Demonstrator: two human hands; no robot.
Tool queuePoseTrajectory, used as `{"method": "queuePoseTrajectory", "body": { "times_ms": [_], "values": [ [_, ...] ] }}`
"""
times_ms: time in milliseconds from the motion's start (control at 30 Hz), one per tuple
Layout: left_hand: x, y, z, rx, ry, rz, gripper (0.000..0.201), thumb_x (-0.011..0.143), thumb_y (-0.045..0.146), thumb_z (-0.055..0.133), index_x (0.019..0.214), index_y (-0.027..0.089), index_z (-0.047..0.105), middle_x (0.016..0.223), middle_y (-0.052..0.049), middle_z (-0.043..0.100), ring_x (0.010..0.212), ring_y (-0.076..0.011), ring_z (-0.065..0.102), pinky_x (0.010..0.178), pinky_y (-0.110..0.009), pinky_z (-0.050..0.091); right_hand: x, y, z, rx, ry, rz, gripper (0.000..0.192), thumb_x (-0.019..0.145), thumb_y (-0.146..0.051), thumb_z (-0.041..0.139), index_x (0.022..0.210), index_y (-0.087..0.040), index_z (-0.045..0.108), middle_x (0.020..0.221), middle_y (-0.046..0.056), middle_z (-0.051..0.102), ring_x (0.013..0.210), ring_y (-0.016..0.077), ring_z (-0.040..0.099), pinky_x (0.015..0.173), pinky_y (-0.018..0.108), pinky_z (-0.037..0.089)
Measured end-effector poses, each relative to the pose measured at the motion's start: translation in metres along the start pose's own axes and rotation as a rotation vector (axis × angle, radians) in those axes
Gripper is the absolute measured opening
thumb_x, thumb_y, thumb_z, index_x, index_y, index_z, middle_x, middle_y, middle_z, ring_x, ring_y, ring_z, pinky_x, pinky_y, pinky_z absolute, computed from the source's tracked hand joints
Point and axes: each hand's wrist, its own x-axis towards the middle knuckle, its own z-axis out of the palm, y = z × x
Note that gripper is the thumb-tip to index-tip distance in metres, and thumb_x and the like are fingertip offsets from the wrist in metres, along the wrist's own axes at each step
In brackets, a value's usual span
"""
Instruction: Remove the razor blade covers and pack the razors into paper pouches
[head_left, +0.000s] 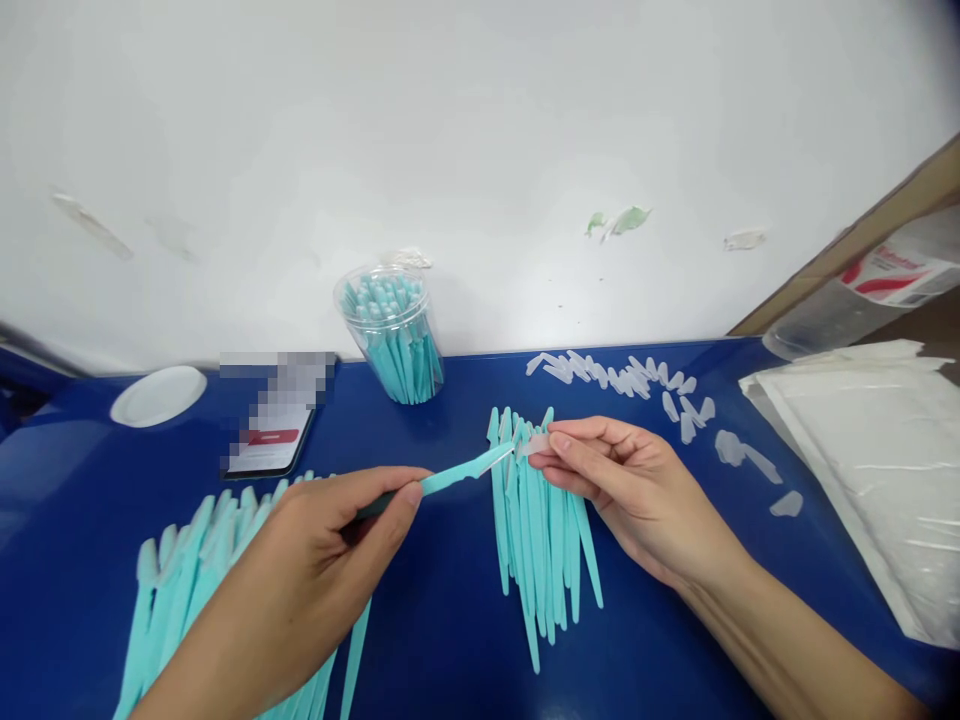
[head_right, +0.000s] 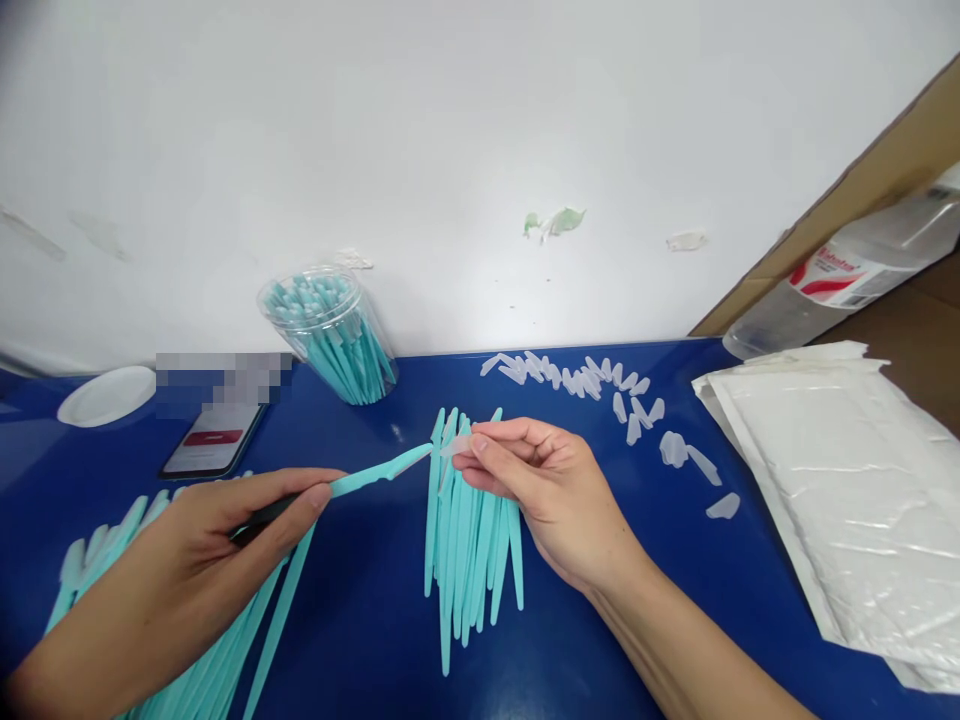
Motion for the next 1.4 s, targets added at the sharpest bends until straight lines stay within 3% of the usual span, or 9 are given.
{"method": "queuePoseTrajectory", "body": {
  "times_ms": [167,333,567,733,900,1233,1400],
  "values": [
    [0.000,0.007,0.000,-0.080,-0.078,-0.079,0.031,0.093,0.051,0.061,0.095,0.031,0.085,0.060,-0.001,0.066,0.076,-0.0280,0.073,0.043,-0.024,0.044,-0.004,0.003,0.002,-0.026,-0.050,0.015,0.017,0.082,-0.037,0.092,0.093,-0.025,0.086,0.091,0.005,0.086,0.089,0.0181,0.083,0.084,0.025,0.068],
    [-0.001,0.002,-0.006,-0.096,-0.043,-0.111,0.028,0.092,0.049,0.064,0.098,0.032,0.084,0.062,0.001,0.068,0.072,-0.0251,0.071,0.044,-0.023,0.044,-0.002,0.004,0.001,-0.041,-0.057,0.002,0.016,0.084,-0.037,0.091,0.095,-0.026,0.086,0.093,0.005,0.086,0.090,0.0178,0.083,0.084,0.025,0.068],
    [-0.001,0.003,-0.004,-0.095,-0.098,-0.060,0.033,0.094,0.050,0.060,0.085,0.027,0.082,0.063,-0.001,0.067,0.075,-0.0243,0.070,0.049,-0.022,0.049,-0.004,0.005,0.003,-0.024,-0.068,0.023,0.016,0.084,-0.035,0.091,0.094,-0.025,0.085,0.092,0.005,0.086,0.087,0.0158,0.083,0.082,0.020,0.067],
    [-0.003,0.000,-0.006,-0.093,-0.130,-0.082,0.034,0.098,0.051,0.059,0.092,0.025,0.081,0.071,-0.001,0.069,0.081,-0.0233,0.071,0.054,-0.021,0.051,-0.004,0.003,0.002,-0.017,-0.072,0.020,0.015,0.085,-0.035,0.090,0.095,-0.024,0.085,0.093,0.005,0.086,0.089,0.0150,0.083,0.082,0.018,0.065],
    [-0.002,0.003,-0.003,-0.096,-0.155,-0.079,0.036,0.099,0.052,0.057,0.094,0.025,0.080,0.069,-0.001,0.067,0.075,-0.0217,0.068,0.048,-0.021,0.044,-0.004,0.006,0.002,-0.024,-0.078,0.031,0.014,0.086,-0.034,0.090,0.096,-0.025,0.085,0.093,0.004,0.086,0.087,0.0140,0.083,0.082,0.017,0.065],
    [-0.005,0.008,0.013,-0.183,-0.261,-0.146,0.045,0.103,0.061,0.049,0.121,0.029,0.075,0.065,0.004,0.057,0.053,-0.0125,0.042,0.045,-0.023,0.031,-0.011,0.007,0.007,-0.135,-0.179,0.017,0.012,0.088,-0.031,0.088,0.096,-0.023,0.085,0.088,0.002,0.085,0.081,0.0132,0.082,0.079,0.019,0.067],
    [-0.004,0.014,0.003,-0.101,-0.287,0.015,0.033,0.104,0.052,0.055,0.093,0.032,0.079,0.086,0.003,0.072,0.071,-0.0140,0.060,0.059,-0.024,0.041,-0.014,0.001,0.009,-0.189,-0.239,-0.066,0.013,0.089,-0.032,0.086,0.101,-0.026,0.085,0.089,0.001,0.085,0.081,0.0146,0.082,0.078,0.023,0.069]
  ]
}}
